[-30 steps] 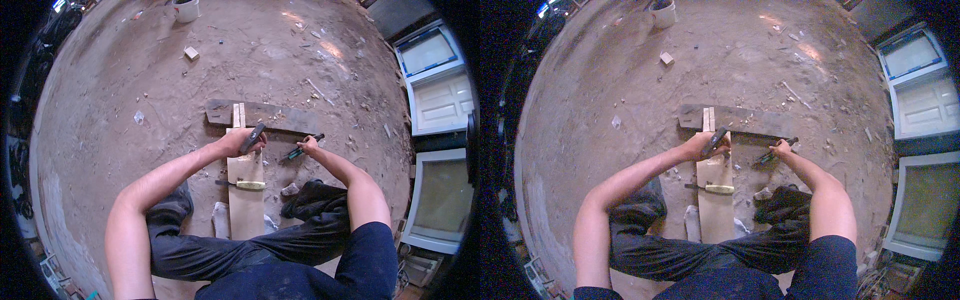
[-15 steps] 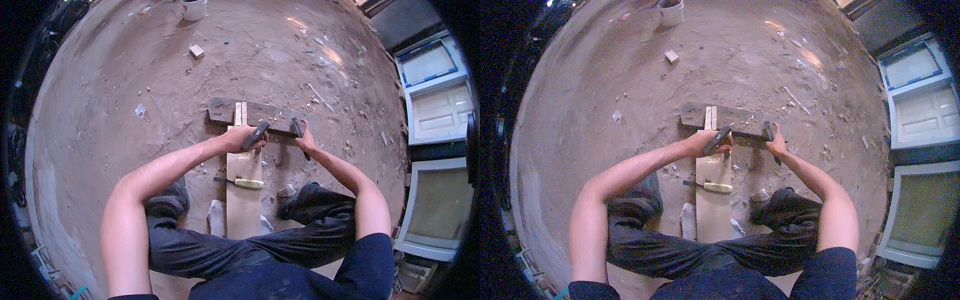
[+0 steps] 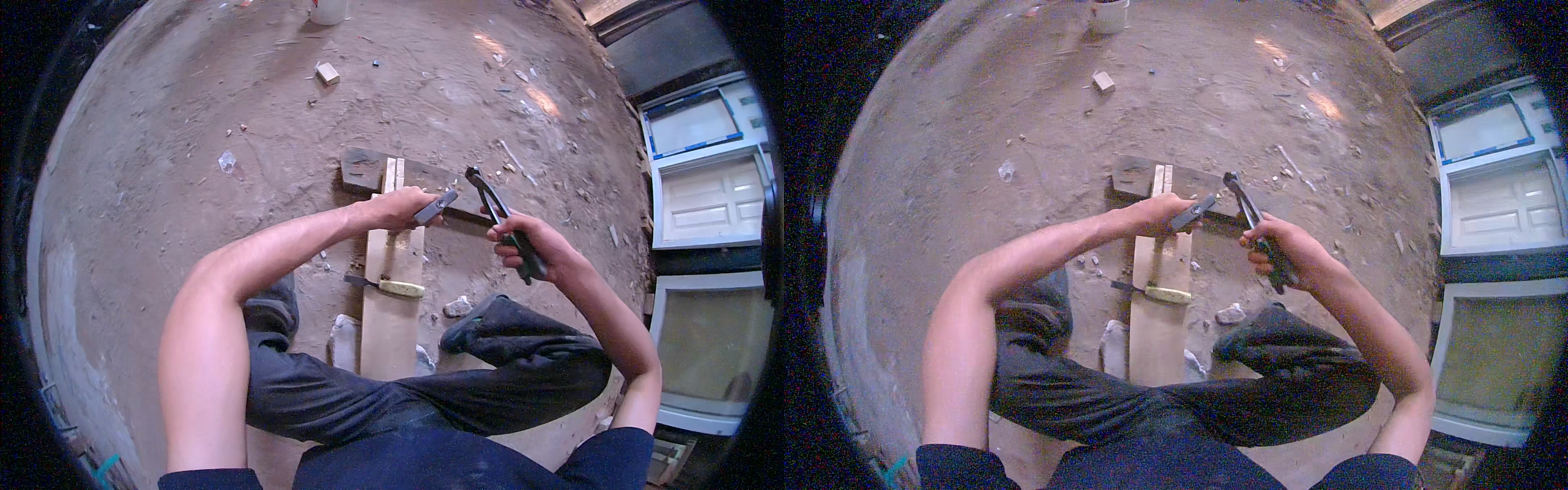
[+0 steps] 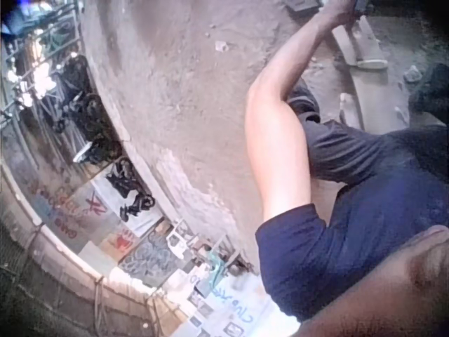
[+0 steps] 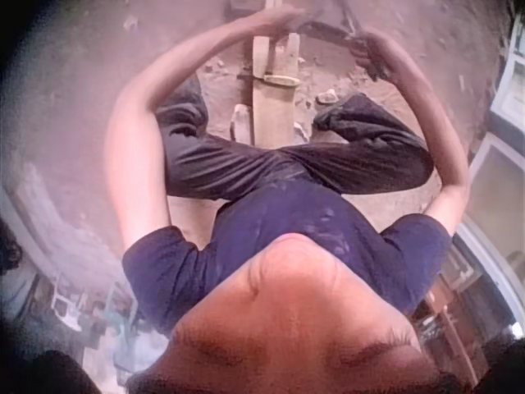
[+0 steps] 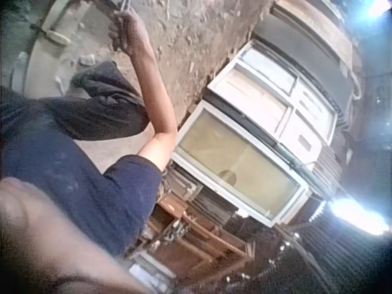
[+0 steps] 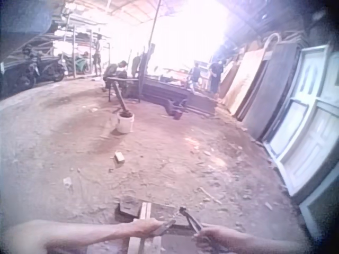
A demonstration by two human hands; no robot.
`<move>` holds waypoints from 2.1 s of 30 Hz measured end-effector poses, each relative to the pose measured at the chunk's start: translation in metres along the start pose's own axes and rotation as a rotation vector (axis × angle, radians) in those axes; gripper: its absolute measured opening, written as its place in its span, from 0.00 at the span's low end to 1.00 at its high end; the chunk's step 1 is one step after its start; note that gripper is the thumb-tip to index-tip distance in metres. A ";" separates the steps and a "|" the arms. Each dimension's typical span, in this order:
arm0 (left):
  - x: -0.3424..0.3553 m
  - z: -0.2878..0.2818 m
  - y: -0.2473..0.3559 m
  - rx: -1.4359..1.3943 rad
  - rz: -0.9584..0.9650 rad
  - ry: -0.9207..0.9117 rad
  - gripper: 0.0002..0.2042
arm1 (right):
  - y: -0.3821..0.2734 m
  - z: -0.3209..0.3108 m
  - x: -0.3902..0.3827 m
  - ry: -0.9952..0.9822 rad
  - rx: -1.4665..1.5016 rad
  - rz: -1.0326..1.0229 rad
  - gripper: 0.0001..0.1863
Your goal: The person hammers a chisel to carve a hole in a wooden board, uses pliers to place a wooden peg into the opening, and then hammers the peg.
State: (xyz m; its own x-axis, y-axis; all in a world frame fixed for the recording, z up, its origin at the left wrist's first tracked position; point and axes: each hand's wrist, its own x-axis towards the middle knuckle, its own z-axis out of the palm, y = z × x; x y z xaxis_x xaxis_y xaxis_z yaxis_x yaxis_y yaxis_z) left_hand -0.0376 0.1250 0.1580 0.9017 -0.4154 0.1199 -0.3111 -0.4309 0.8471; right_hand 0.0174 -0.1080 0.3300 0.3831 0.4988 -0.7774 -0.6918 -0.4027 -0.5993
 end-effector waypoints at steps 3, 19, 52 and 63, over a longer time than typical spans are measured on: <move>0.007 -0.002 0.013 -0.025 0.039 0.017 0.10 | -0.007 0.002 -0.033 -0.141 0.122 -0.008 0.20; 0.019 0.014 0.002 0.026 -0.086 0.091 0.13 | 0.002 -0.037 -0.011 0.385 -1.303 -0.670 0.18; 0.017 0.011 -0.001 -0.058 0.020 0.197 0.14 | 0.006 -0.019 0.017 0.512 -1.074 -1.138 0.12; 0.017 0.014 -0.007 -0.044 0.059 0.222 0.15 | 0.018 -0.030 0.025 0.543 -1.312 -0.841 0.16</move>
State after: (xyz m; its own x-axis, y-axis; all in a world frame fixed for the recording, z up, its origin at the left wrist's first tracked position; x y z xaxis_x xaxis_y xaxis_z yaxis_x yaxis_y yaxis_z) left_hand -0.0243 0.1096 0.1463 0.9278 -0.2503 0.2766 -0.3562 -0.3737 0.8564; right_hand 0.0328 -0.1255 0.2943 0.7109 0.7029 0.0257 0.6562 -0.6496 -0.3839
